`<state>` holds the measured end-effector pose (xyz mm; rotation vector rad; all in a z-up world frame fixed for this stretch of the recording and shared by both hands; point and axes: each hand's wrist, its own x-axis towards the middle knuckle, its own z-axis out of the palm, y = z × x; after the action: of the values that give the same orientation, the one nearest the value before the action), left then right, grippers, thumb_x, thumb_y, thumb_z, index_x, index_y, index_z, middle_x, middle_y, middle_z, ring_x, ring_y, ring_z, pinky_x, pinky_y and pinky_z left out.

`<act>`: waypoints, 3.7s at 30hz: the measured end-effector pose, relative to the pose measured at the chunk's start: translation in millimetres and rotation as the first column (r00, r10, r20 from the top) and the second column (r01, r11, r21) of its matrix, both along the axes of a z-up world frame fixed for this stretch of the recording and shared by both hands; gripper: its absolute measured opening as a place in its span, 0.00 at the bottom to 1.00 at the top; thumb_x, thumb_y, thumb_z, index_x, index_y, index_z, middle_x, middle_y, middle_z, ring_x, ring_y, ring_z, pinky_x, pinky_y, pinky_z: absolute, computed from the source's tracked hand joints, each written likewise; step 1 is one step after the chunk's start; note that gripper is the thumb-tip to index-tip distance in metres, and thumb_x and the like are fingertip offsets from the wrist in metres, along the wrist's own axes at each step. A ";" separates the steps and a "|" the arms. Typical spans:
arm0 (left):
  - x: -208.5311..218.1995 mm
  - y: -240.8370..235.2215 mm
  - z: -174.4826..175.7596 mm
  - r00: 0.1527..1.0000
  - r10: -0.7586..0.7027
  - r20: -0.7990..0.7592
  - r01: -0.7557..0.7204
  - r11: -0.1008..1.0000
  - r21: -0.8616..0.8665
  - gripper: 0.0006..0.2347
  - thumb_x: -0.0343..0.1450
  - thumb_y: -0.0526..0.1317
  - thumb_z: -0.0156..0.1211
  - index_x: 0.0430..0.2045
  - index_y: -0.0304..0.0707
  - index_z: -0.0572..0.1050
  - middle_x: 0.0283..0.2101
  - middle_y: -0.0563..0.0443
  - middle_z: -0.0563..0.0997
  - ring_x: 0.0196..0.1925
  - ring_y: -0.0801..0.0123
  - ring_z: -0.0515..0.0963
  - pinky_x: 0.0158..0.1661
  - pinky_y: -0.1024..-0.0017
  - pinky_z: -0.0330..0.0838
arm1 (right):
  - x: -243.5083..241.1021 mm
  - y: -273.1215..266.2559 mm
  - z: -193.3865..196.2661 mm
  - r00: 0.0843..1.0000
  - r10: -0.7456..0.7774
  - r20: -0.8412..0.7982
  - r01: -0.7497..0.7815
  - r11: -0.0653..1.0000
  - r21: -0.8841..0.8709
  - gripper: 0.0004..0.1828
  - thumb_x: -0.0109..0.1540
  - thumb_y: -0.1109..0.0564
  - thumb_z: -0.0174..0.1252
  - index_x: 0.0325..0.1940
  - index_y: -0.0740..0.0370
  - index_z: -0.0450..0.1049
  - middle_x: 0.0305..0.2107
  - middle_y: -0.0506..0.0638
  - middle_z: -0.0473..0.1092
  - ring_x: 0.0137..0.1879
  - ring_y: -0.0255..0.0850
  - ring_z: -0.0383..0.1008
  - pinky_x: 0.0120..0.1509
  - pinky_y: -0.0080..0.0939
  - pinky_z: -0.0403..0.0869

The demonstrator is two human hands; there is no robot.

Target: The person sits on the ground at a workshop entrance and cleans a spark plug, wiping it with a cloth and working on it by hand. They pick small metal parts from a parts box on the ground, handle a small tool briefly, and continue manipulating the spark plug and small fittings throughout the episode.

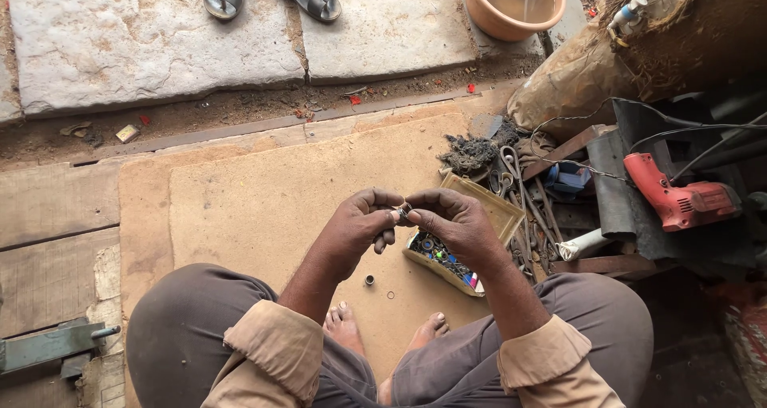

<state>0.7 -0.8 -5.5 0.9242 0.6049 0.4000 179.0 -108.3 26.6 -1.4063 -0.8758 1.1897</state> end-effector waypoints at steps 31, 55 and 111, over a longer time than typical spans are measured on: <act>-4.1 -0.8 21.1 0.999 0.028 -0.017 -0.029 0.998 -0.053 0.14 0.70 0.35 0.57 0.48 0.25 0.75 0.35 0.42 0.82 0.24 0.76 0.75 0.25 0.78 0.69 | 7.6 1.6 8.1 0.928 -0.147 -0.343 0.171 0.985 0.040 0.16 0.63 0.59 0.57 0.52 0.69 0.75 0.37 0.55 0.77 0.42 0.44 0.81 0.43 0.40 0.79; 1.5 -6.1 1.7 0.997 -0.020 -0.069 0.030 0.990 0.140 0.10 0.74 0.36 0.55 0.45 0.29 0.69 0.35 0.47 0.79 0.29 0.76 0.76 0.27 0.77 0.72 | -8.4 2.3 0.2 0.978 -0.084 -0.193 0.048 0.982 -0.184 0.16 0.58 0.57 0.67 0.47 0.71 0.80 0.20 0.43 0.70 0.21 0.27 0.60 0.24 0.28 0.59; 39.2 -14.6 1.5 0.995 0.083 0.058 -0.088 0.991 0.099 0.08 0.75 0.36 0.55 0.44 0.32 0.69 0.37 0.45 0.82 0.26 0.76 0.77 0.25 0.78 0.71 | 133.1 -17.4 -203.8 0.900 -0.161 0.404 0.354 0.811 -0.465 0.11 0.59 0.55 0.65 0.40 0.65 0.81 0.27 0.51 0.76 0.29 0.38 0.72 0.32 0.40 0.71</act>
<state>40.0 -15.5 -4.1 0.9830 0.5807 0.5351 312.2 -125.7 -177.2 -2.1704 -0.5660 1.0188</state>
